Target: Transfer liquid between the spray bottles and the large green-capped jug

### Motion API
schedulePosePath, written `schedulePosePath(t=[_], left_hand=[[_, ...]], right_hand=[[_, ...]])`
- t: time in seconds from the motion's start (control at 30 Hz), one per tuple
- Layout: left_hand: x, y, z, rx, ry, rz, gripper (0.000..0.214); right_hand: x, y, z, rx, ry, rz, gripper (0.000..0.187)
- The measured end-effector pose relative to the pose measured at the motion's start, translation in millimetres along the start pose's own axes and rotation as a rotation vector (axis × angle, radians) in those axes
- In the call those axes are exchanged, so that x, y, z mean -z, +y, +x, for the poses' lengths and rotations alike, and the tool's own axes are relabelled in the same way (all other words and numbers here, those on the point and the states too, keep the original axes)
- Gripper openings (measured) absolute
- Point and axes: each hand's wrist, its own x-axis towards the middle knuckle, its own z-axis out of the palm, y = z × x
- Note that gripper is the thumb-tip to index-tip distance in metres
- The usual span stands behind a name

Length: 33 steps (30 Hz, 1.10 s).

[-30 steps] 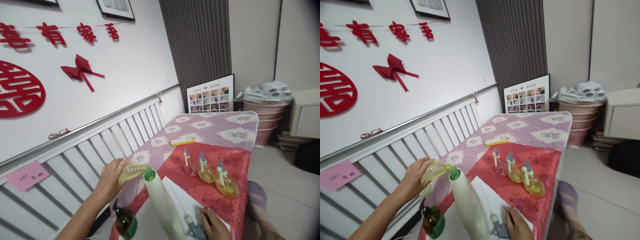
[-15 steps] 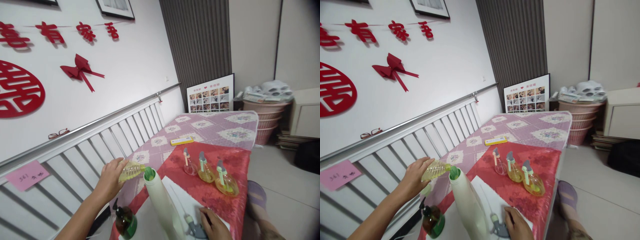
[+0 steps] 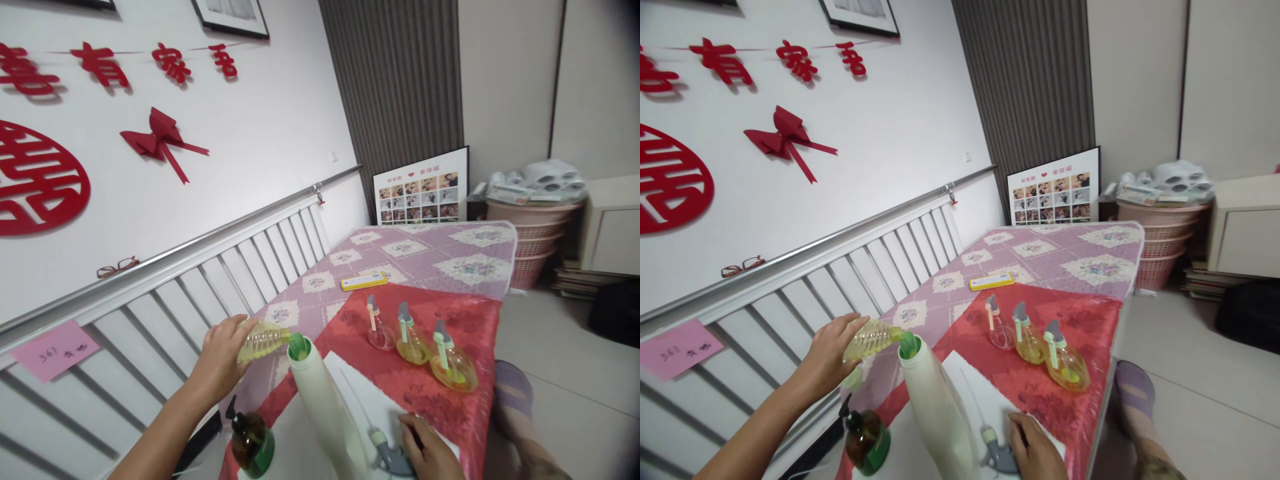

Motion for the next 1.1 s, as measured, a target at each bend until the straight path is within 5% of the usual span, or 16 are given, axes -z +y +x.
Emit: schedulePosePath(t=[1.1], left_hand=[[6.6, 5.5, 0.7, 0.007, -0.018, 0.025, 0.074]], right_hand=[[1.6, -2.3, -0.2, 0.019, 0.004, -0.016, 0.028]])
